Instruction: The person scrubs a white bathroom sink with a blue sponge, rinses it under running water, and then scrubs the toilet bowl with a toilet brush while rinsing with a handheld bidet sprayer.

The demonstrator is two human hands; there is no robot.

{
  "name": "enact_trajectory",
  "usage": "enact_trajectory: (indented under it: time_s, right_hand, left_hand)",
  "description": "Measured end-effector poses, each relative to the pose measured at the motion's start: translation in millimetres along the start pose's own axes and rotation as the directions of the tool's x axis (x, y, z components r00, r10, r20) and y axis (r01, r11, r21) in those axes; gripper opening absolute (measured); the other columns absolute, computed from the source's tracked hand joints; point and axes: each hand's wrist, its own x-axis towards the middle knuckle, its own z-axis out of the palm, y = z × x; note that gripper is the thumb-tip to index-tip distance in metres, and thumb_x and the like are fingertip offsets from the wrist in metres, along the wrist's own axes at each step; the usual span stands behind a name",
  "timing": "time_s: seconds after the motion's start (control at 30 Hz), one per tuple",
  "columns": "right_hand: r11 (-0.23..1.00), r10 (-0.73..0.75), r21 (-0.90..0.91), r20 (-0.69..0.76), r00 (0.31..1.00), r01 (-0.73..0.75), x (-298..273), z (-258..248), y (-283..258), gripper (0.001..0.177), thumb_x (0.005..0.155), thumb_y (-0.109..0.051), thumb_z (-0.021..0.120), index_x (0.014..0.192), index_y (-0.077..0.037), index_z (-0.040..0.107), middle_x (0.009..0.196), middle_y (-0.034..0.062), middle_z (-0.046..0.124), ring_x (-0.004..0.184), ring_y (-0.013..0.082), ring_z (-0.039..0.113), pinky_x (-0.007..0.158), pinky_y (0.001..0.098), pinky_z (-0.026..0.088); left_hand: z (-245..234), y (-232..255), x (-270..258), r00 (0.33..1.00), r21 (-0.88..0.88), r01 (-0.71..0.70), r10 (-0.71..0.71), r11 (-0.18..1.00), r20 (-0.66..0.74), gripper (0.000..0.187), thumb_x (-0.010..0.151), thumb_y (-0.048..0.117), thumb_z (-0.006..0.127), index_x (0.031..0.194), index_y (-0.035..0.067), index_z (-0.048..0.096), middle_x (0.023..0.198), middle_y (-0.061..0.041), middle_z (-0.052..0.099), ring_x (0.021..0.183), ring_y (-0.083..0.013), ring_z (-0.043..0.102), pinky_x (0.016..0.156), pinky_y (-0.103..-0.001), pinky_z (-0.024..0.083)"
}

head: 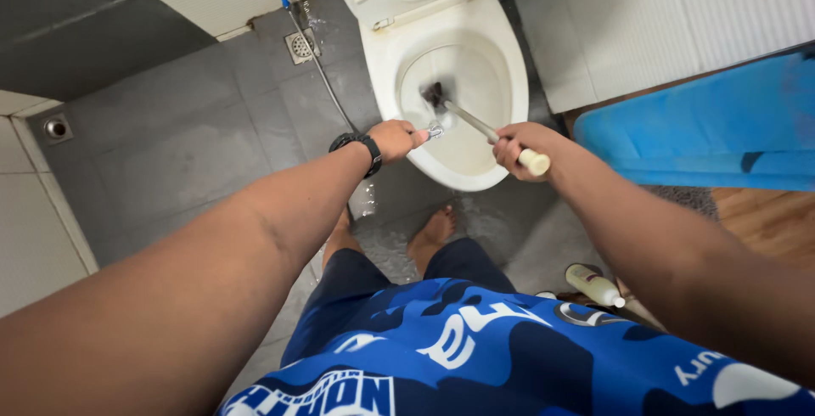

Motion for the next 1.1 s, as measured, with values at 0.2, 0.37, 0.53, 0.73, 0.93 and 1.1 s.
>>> enact_trajectory:
  time_s: [0.2,0.37,0.53,0.73,0.93,1.1]
  right_hand:
    - [0.755,-0.243,0.654,0.344,0.907,-0.045,58,31,-1,0.010,0.094,0.003,0.050,0.084,-0.001,0.049,0.071,0.0047,0.051,0.055,0.0148,0.055,0.045,0.0232,0.049]
    - [0.652,-0.202,0.750,0.314,0.928,-0.112,78,58,4,0.011,0.087,0.008,0.050,0.079,0.001,0.047,0.069,0.0067,0.050,0.053,0.0165,0.053,0.044,0.0242,0.050]
    - [0.579,-0.347,0.783,0.489,0.800,-0.227,59,36,19,0.013,0.090,0.007,0.048,0.081,-0.001,0.046,0.071,0.0076,0.050,0.055,0.0177,0.054,0.047,0.0267,0.052]
    - [0.420,-0.358,0.901,0.273,0.893,-0.107,116,51,-6,0.011,0.092,0.002,0.043,0.084,0.000,0.050,0.071,0.0066,0.051,0.056,0.0200,0.056,0.047,0.0270,0.052]
    - [0.650,-0.211,0.759,0.224,0.951,-0.035,93,46,16,0.021,0.098,-0.006,0.049,0.113,0.006,0.041,0.072,0.0088,0.051,0.055,0.0166,0.053,0.044,0.0244,0.050]
    - [0.193,-0.509,0.910,0.413,0.755,-0.367,61,38,32,0.060,0.098,-0.002,0.052,0.152,0.008,0.028,0.063,0.0018,0.042,0.050,0.0136,0.045,0.041,0.0245,0.050]
  left_hand:
    - [-7,-5,-4,1.000,-0.047,0.001,-0.001,0.999,-0.001,0.059,0.096,0.058,0.053,0.121,0.007,0.071,0.109,-0.016,0.075,0.105,-0.0310,0.069,0.094,-0.042,0.051]
    - [-21,-5,1,1.000,-0.040,-0.022,0.023,0.999,0.019,0.060,0.096,0.057,0.054,0.122,0.006,0.070,0.107,-0.017,0.076,0.101,-0.0313,0.072,0.093,-0.041,0.053]
    - [-29,0,3,0.998,-0.009,-0.067,0.066,0.998,-0.022,0.058,0.096,0.057,0.055,0.121,0.007,0.071,0.108,-0.016,0.074,0.104,-0.0317,0.068,0.093,-0.042,0.051]
    - [-35,-3,10,0.997,-0.038,-0.080,0.079,0.996,-0.021,0.057,0.094,0.056,0.056,0.119,0.007,0.072,0.104,-0.016,0.076,0.100,-0.0312,0.071,0.091,-0.041,0.053]
    - [-38,2,5,0.996,0.010,-0.089,0.089,0.996,-0.005,0.058,0.096,0.057,0.054,0.119,0.007,0.072,0.103,-0.015,0.075,0.099,-0.0297,0.070,0.090,-0.040,0.052]
    - [-46,7,3,0.996,-0.007,-0.081,0.081,0.997,0.037,0.058,0.096,0.057,0.054,0.118,0.006,0.071,0.103,-0.014,0.074,0.098,-0.0286,0.069,0.089,-0.041,0.052]
